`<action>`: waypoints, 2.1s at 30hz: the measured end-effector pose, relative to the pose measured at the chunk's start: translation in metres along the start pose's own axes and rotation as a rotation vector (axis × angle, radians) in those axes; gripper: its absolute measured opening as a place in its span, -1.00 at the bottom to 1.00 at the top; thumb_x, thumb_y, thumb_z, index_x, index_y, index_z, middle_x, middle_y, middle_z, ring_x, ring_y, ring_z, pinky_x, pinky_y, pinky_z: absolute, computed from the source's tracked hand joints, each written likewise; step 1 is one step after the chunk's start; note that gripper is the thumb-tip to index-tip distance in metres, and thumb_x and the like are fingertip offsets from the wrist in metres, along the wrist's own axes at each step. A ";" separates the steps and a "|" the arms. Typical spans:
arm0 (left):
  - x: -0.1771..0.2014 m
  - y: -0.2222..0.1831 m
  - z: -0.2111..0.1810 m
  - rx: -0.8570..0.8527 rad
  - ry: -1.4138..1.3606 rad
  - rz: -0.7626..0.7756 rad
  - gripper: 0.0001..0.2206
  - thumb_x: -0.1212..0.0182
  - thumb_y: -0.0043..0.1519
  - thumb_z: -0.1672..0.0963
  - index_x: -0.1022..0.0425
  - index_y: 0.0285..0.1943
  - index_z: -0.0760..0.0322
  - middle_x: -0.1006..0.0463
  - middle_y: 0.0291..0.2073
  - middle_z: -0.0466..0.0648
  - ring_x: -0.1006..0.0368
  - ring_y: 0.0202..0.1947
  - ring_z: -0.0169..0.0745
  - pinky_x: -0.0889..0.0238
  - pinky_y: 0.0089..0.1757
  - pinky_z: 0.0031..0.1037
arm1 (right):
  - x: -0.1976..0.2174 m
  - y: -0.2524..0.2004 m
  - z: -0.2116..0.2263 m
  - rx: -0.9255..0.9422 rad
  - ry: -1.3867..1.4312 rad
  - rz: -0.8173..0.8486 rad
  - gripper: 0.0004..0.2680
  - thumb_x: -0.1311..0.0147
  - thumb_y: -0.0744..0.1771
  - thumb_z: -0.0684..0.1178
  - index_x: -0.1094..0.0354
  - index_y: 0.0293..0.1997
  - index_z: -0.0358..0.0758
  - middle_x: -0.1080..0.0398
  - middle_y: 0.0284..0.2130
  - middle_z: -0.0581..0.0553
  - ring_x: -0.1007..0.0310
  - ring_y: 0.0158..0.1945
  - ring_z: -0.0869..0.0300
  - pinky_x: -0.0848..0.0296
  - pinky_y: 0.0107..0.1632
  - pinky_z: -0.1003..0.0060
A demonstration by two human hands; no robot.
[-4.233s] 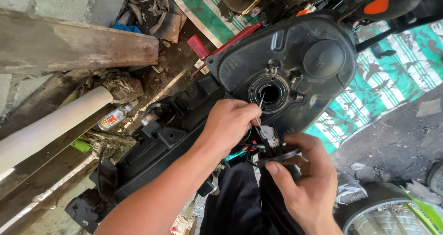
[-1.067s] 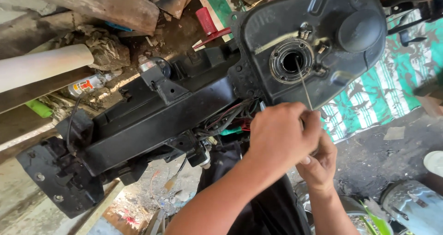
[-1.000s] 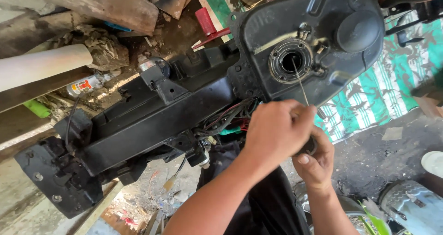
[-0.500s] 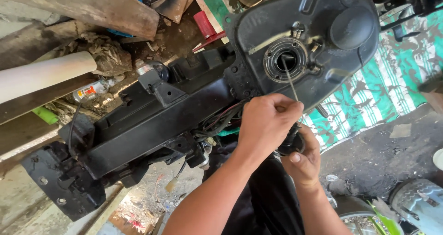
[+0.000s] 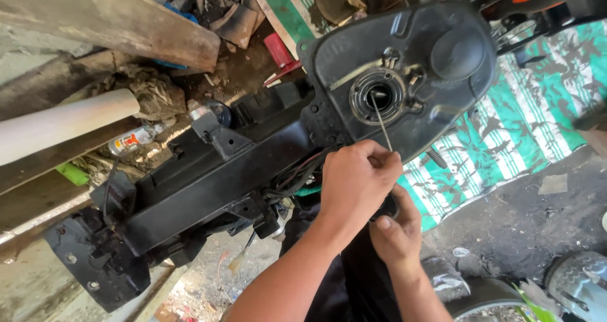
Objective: Removing the fuel pump assembly from a motorcycle fuel tank by unscrewing the mounting bolts and pulling the unit out.
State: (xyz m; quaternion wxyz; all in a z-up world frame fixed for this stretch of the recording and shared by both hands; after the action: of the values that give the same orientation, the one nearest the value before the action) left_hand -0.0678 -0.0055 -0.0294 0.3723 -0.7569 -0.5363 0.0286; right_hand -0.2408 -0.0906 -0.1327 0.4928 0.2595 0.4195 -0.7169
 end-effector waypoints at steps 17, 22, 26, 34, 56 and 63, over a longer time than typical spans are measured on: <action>-0.011 0.000 -0.012 0.006 0.057 0.008 -0.79 -0.31 0.19 0.08 -0.72 -0.32 0.35 -0.73 -0.55 -0.11 -0.55 -0.61 -0.27 -0.46 -0.39 -0.49 | -0.025 -0.012 -0.009 0.102 -0.002 -0.356 -0.67 -0.14 0.41 -0.29 -0.32 0.38 -0.40 -0.43 0.18 -0.32 -0.58 -0.04 0.03 -0.62 -0.01 0.20; -0.012 -0.001 -0.015 0.058 0.097 -0.003 -0.77 -0.31 0.22 0.07 -0.76 -0.27 0.33 -0.75 -0.53 -0.11 -0.55 -0.60 -0.29 -0.46 -0.40 -0.49 | -0.020 0.003 0.006 0.002 -0.054 -0.507 -0.82 -0.04 0.46 -0.29 -0.41 0.21 -0.48 -0.52 -0.05 -0.29 -0.55 -0.06 0.05 -0.58 0.05 0.13; -0.012 -0.001 -0.019 0.028 0.184 0.021 -0.74 -0.30 0.25 0.04 -0.80 -0.19 0.29 -0.74 -0.54 -0.12 -0.56 -0.61 -0.25 -0.45 -0.41 -0.44 | -0.005 0.006 0.008 -0.002 0.009 -0.450 -0.84 -0.09 0.44 -0.32 -0.46 0.15 -0.43 -0.58 -0.13 -0.27 -0.62 -0.19 0.07 -0.62 -0.12 0.22; -0.016 -0.003 -0.027 0.215 0.290 0.178 -0.63 -0.19 0.26 -0.10 -0.81 0.09 -0.10 -0.82 -0.25 -0.16 -0.73 -0.02 0.09 -0.63 0.00 -0.17 | 0.039 0.013 -0.002 0.035 -0.085 -0.394 -0.87 -0.18 0.41 -0.22 -0.48 0.04 -0.43 -0.60 -0.34 -0.38 -0.71 -0.42 -0.08 -0.63 -0.51 0.29; 0.004 0.007 -0.015 0.012 0.160 0.068 -0.73 -0.31 0.23 0.03 -0.80 -0.17 0.29 -0.77 -0.49 -0.11 -0.65 -0.53 -0.27 -0.49 -0.37 -0.47 | -0.028 0.003 0.008 -0.150 -0.017 -0.494 -0.77 -0.04 0.47 -0.21 -0.47 0.24 -0.55 -0.61 -0.15 -0.30 -0.57 -0.27 0.13 -0.47 -0.32 0.36; 0.013 0.019 -0.023 -0.025 0.370 0.179 -0.67 -0.25 0.21 -0.04 -0.82 -0.11 0.15 -0.82 -0.34 -0.02 -0.72 -0.39 0.06 -0.56 -0.25 -0.26 | -0.029 0.004 0.009 -0.170 -0.038 -0.461 -0.77 -0.01 0.49 -0.16 -0.43 0.19 -0.62 -0.60 -0.21 -0.44 -0.62 -0.22 -0.01 -0.44 -0.33 0.38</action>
State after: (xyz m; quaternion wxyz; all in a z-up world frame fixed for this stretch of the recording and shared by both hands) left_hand -0.0369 -0.0098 -0.0192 0.4511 -0.7983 -0.3899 -0.0845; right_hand -0.2262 -0.0854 -0.1067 0.3439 0.1010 0.5171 -0.7773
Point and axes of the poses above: each hand's wrist, its own y-axis towards the middle knuckle, its own x-axis out of the back of the hand, z = x × y, the point moved 1 cm from there along y, towards the middle knuckle
